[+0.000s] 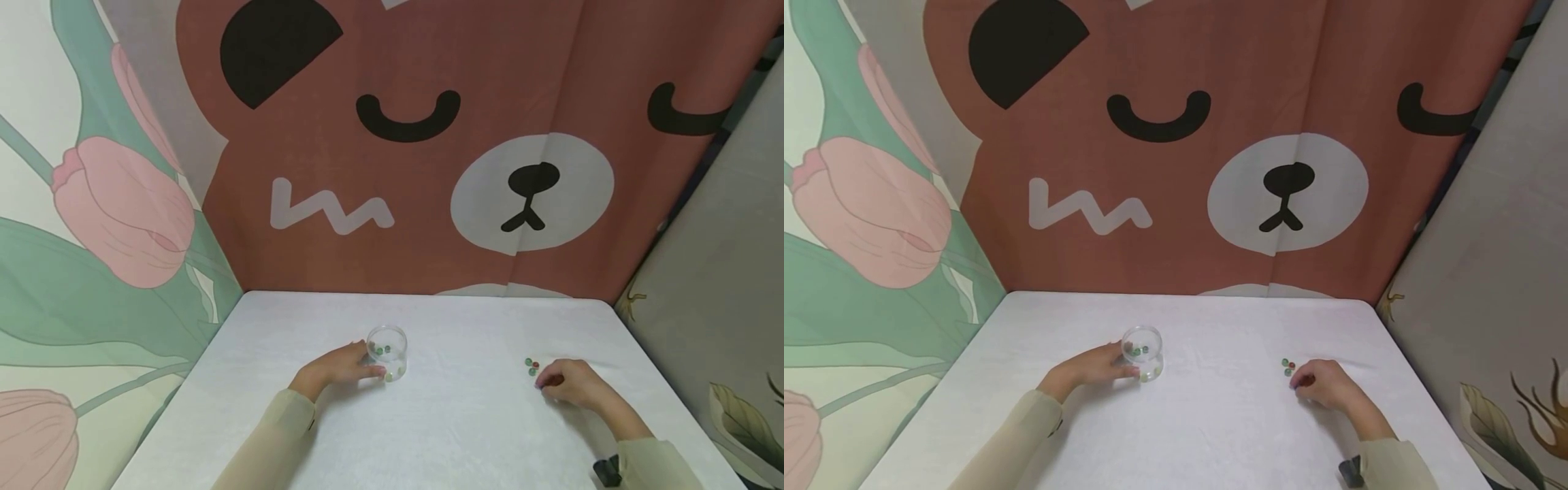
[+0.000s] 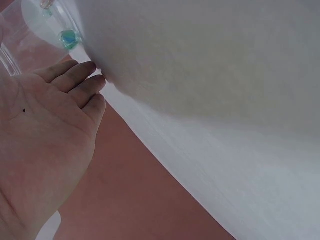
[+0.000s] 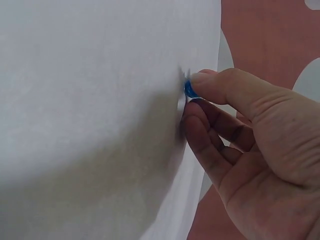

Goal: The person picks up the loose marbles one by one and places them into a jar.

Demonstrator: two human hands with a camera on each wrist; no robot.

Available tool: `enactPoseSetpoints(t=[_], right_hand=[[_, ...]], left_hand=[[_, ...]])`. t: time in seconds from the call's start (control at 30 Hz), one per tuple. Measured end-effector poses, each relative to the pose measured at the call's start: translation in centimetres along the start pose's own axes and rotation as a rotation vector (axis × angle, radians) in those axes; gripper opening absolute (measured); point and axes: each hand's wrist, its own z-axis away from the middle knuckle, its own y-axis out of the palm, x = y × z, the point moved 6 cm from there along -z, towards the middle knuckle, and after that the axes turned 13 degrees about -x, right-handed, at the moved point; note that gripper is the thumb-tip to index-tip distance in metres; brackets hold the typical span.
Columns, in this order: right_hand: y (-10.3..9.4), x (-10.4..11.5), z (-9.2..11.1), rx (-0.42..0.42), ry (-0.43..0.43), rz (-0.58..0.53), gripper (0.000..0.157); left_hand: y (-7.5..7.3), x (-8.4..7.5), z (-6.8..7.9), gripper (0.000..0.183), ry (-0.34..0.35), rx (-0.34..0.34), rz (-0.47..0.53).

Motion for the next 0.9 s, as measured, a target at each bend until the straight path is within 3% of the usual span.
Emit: enactPoseSetpoints(t=[0.37,0.6,0.9], right_hand=[[-0.4,0.1,-0.1,-0.008,0.006,-0.050,0.014],[-1.1,1.8,-0.7,-0.022,-0.065,-0.128,0.011],[-1.0,4.2,-1.8,0.018,-0.080,-0.189,0.014]], left_hand=[[-0.1,-0.1,0.2,0.086,-0.008,-0.002,0.012],[-0.2,0.0,0.1,0.088,-0.015,-0.008,0.003],[0.0,0.1,0.0,0.088,-0.026,-0.003,0.000]])
